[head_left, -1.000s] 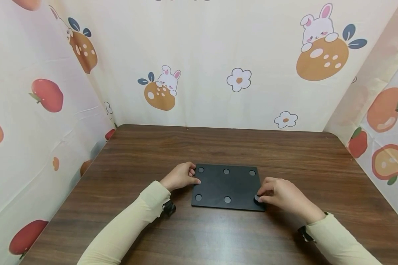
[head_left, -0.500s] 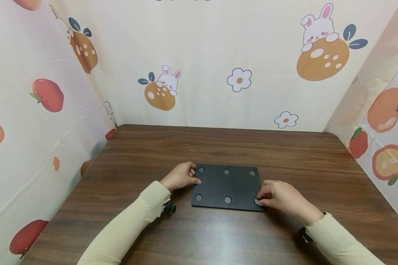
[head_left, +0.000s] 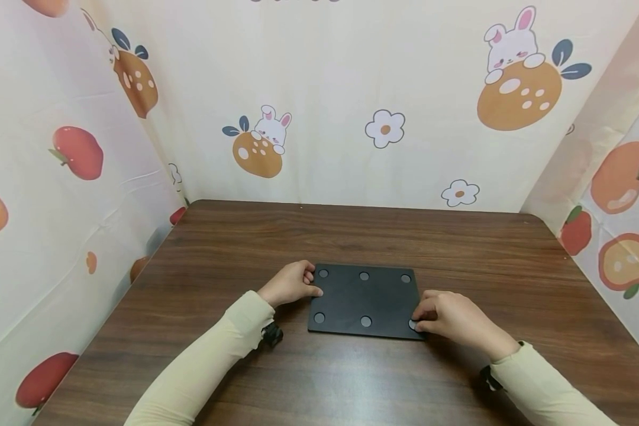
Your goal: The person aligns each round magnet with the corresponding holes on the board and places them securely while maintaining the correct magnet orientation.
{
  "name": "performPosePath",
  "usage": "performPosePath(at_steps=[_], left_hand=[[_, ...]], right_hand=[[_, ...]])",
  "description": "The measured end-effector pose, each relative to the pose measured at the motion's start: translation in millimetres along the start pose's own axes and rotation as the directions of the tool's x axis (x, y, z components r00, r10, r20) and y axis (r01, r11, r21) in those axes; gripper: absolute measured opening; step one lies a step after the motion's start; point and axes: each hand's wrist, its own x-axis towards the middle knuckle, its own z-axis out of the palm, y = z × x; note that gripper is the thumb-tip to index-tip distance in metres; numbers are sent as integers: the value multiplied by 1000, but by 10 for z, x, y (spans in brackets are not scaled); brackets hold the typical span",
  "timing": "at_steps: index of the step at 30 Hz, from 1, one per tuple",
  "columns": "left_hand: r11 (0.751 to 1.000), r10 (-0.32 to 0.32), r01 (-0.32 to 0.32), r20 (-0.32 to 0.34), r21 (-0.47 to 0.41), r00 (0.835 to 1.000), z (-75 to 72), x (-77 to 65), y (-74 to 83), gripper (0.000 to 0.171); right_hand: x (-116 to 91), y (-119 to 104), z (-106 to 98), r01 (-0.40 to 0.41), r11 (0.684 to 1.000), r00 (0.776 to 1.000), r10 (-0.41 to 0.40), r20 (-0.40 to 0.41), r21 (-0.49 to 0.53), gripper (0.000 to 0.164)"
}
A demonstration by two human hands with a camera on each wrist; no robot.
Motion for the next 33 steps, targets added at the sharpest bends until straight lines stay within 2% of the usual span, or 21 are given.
performPosePath(at_steps=[33], left_hand=[[1000, 8, -8, 8, -7, 1000, 0, 15, -22, 61]], right_hand=[[1, -2, -6, -7, 1000, 1000, 7, 14, 11, 13]])
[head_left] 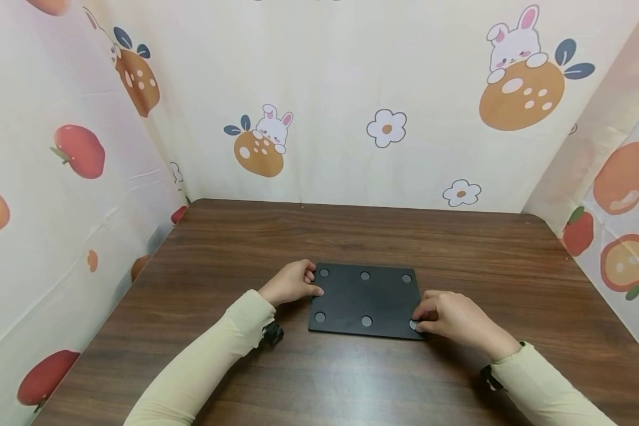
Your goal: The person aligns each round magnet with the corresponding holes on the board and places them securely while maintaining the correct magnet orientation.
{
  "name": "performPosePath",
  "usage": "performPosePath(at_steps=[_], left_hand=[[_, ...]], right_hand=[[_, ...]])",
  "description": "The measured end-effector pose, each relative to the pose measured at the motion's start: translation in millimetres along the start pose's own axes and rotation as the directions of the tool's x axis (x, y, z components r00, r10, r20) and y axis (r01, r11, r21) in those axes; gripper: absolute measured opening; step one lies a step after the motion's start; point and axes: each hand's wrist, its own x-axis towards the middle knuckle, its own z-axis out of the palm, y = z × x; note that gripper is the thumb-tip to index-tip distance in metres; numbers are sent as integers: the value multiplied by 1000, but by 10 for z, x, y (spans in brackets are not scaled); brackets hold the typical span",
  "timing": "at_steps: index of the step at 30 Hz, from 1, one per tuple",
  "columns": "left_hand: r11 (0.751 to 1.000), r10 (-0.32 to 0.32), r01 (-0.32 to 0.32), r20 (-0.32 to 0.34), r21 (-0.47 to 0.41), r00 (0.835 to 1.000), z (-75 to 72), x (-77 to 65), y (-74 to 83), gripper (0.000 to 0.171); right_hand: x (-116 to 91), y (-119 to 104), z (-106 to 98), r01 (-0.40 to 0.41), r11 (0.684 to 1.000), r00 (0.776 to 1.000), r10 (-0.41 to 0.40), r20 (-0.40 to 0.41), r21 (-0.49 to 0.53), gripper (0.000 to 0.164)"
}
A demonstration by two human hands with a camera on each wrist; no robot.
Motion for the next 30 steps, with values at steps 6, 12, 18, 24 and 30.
performPosePath(at_steps=[6, 12, 18, 24, 30], left_hand=[[1000, 1, -1, 0, -12, 1000, -8, -9, 11, 60], [1000, -5, 5, -2, -13, 1000, -11, -19, 17, 60], [1000, -5, 5, -4, -14, 1000, -9, -17, 15, 60], [1000, 5, -5, -4, 6, 1000, 1, -8, 10, 60], [1000, 10, -10, 3, 12, 1000, 3, -5, 7, 59]], right_hand=[[4, 7, 5, -2, 1000, 1000, 2, 1, 8, 13], [8, 5, 3, -8, 1000, 1000, 8, 5, 17, 13], [15, 4, 1, -9, 1000, 1000, 9, 8, 24, 13], [29, 22, -2, -14, 999, 1000, 13, 9, 34, 12], [82, 54, -23, -25, 994, 998, 31, -59, 103, 11]])
